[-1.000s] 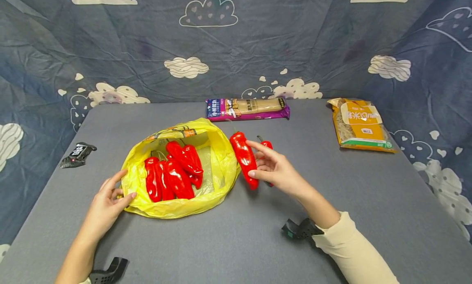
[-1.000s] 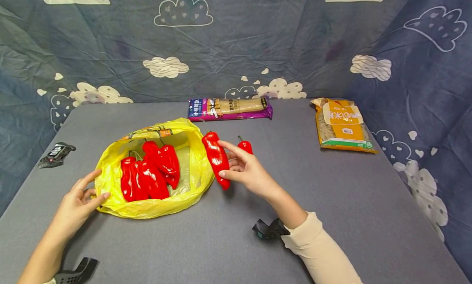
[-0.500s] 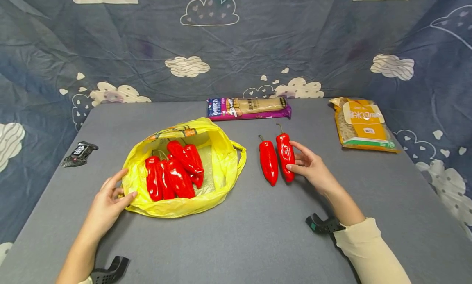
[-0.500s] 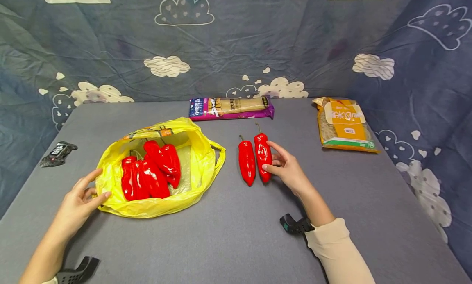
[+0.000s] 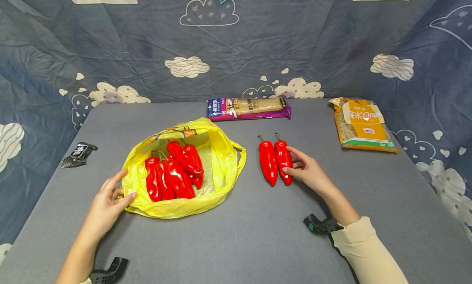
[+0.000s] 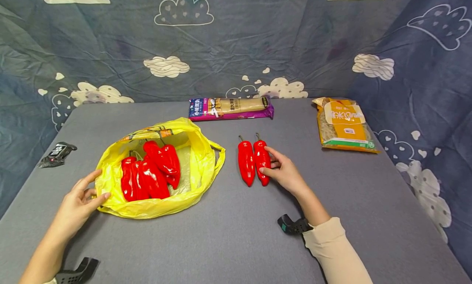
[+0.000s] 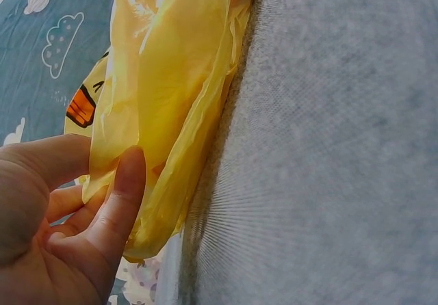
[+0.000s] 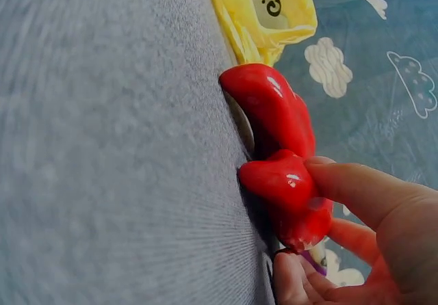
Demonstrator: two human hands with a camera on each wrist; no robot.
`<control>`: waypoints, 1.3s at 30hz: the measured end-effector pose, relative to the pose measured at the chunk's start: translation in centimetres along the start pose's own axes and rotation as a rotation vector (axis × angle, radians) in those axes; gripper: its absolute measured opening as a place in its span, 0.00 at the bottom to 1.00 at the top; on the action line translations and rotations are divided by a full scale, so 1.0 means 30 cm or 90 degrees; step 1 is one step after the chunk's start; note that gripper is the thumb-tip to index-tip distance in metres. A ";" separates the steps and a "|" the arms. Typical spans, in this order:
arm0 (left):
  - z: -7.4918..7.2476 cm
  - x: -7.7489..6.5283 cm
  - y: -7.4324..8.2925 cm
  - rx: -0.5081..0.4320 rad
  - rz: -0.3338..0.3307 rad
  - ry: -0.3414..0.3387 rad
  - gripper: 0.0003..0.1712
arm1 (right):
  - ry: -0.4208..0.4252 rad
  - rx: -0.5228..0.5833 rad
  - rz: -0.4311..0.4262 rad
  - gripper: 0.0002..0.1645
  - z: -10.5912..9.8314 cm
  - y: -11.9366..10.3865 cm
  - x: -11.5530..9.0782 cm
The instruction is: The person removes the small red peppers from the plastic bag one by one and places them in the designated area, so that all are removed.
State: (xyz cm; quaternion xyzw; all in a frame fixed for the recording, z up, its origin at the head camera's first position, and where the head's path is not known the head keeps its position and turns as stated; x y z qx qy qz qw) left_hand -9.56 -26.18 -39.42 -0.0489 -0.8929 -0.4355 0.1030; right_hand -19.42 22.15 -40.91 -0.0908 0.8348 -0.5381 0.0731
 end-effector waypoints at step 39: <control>0.003 -0.003 -0.005 -0.024 -0.016 -0.015 0.38 | -0.240 0.152 -0.168 0.37 0.577 -0.432 0.163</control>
Point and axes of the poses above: each hand's wrist, its own x-axis towards the middle knuckle, its own z-axis out of the palm, y = z × x, the point moved 3 cm from there along x, towards the middle knuckle, and after that the axes turned 5 degrees about x, right-handed, at the moved point
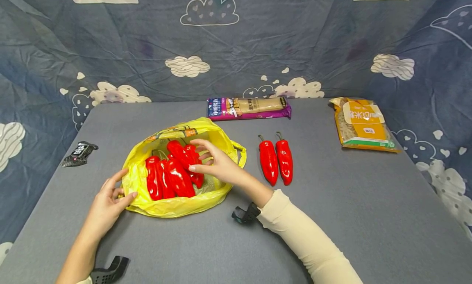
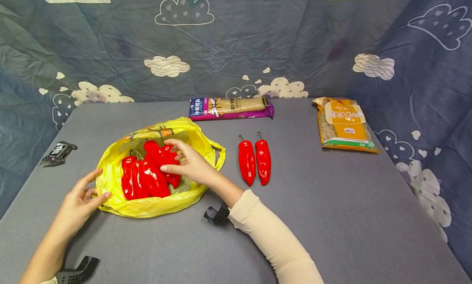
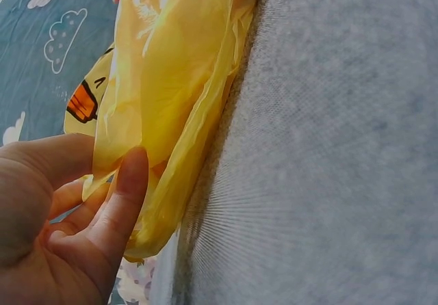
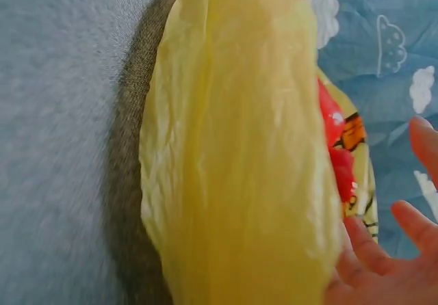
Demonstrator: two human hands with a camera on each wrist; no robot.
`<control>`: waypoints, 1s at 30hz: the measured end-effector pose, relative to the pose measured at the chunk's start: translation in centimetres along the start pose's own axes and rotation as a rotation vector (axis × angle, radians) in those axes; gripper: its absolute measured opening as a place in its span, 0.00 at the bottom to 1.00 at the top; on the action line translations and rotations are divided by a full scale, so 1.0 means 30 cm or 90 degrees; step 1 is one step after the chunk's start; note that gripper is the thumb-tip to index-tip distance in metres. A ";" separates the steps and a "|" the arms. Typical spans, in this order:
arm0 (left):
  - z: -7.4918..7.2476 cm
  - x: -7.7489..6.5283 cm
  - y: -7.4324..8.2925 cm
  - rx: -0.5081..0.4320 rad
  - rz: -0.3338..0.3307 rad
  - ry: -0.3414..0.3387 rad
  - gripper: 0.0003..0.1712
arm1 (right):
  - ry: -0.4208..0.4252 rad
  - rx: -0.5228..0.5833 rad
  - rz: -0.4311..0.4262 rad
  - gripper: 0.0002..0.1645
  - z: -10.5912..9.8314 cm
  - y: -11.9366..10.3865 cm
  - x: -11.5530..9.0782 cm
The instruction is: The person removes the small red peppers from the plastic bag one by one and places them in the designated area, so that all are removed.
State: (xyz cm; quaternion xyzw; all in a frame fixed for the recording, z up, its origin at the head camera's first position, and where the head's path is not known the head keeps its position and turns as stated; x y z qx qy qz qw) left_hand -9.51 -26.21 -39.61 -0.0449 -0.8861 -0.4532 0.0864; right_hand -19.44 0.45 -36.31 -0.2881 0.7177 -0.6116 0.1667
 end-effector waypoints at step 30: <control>0.003 0.003 -0.008 -0.002 0.010 0.004 0.37 | -0.087 -0.002 0.071 0.39 -0.061 0.036 -0.102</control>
Point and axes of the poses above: each hand's wrist, its own x-axis towards the middle knuckle, its own z-axis out of the palm, y = z × x, the point moved 3 cm from there along x, towards the middle knuckle, and after that the axes turned 5 degrees about x, right-handed, at the moved point
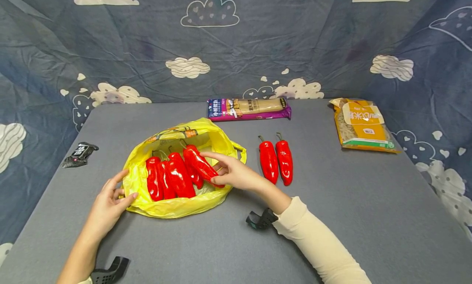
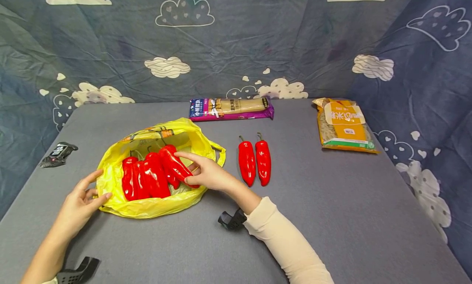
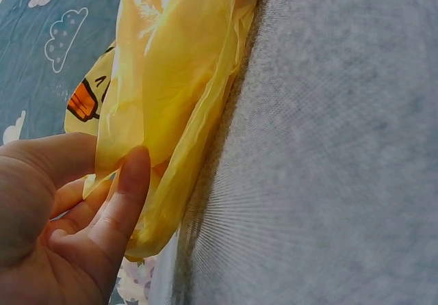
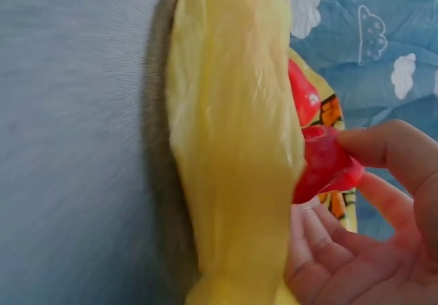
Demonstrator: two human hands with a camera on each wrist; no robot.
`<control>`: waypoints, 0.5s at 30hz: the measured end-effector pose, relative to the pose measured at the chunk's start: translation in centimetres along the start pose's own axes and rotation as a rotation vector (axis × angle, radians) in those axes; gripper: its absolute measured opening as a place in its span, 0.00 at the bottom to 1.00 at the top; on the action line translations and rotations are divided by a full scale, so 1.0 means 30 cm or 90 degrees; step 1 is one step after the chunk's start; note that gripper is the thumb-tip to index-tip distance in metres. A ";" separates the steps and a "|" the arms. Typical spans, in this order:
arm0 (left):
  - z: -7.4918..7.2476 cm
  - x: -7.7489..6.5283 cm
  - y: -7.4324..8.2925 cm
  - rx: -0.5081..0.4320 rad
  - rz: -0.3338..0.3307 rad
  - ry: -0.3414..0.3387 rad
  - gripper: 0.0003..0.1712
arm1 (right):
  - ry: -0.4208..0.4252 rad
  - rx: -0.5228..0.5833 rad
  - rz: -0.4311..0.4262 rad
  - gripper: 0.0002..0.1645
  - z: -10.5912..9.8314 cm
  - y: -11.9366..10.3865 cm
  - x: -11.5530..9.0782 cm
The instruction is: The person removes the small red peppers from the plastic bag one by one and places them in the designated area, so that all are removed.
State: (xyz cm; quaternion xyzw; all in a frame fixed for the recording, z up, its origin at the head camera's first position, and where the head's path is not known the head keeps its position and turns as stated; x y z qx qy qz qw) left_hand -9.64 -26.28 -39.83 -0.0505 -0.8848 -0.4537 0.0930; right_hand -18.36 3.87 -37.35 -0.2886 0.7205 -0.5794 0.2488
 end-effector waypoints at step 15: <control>0.000 0.001 -0.003 0.007 0.003 0.003 0.37 | 0.215 0.083 -0.096 0.42 -0.231 -0.030 -0.337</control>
Point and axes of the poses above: each hand's wrist, its own x-axis towards the middle knuckle, its own z-axis out of the palm, y = z × x, the point moved 3 cm from there along x, towards the middle knuckle, and after that the axes turned 5 degrees about x, right-handed, at the moved point
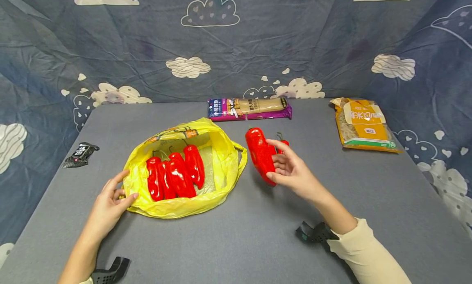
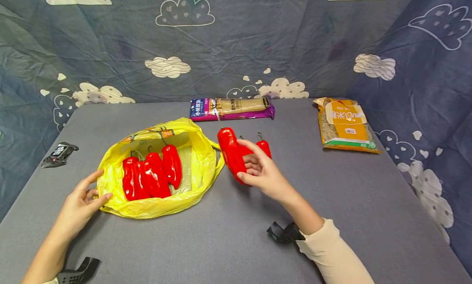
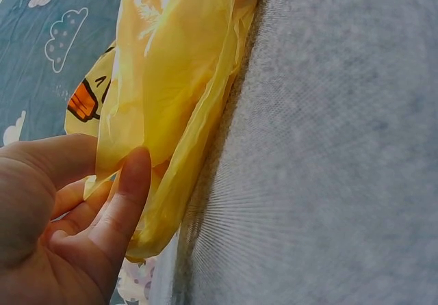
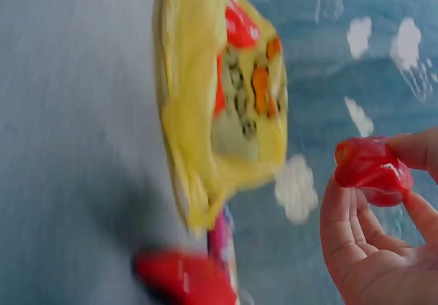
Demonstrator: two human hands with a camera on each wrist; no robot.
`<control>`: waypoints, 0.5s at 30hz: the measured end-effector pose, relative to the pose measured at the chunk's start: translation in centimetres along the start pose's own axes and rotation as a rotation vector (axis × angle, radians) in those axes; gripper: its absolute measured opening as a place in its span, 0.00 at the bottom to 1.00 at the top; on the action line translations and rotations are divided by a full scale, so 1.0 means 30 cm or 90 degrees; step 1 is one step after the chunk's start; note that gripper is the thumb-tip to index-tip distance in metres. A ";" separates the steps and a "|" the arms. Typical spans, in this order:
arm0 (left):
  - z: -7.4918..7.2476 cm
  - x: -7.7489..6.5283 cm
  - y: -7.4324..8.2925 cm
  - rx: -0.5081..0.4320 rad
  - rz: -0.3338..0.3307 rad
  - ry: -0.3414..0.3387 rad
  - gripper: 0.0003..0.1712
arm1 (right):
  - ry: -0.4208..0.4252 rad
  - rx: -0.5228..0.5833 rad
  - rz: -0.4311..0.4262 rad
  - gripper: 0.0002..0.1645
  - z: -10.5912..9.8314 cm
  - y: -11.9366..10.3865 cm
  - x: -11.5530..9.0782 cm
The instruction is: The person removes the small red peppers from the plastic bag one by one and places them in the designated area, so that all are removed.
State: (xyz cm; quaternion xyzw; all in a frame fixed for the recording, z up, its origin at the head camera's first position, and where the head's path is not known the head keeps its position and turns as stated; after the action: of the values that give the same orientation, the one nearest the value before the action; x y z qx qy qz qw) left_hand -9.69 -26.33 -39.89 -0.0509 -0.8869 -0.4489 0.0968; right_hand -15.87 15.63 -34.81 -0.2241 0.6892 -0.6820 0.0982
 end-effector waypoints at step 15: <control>-0.001 -0.003 -0.002 0.003 -0.007 -0.002 0.37 | 0.108 -0.015 0.121 0.40 -0.306 0.144 -0.095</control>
State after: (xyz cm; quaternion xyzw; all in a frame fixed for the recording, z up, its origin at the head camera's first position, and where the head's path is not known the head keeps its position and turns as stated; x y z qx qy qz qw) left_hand -9.62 -26.39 -39.94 -0.0466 -0.8885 -0.4470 0.0929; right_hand -18.17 24.99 -39.08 -0.1003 0.7210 -0.6781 0.1010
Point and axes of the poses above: each hand's wrist, its own x-axis towards the middle knuckle, its own z-axis out of the palm, y = z × x, the point moved 3 cm from there along x, towards the middle knuckle, and after that the axes turned 5 degrees about x, right-handed, at the moved point
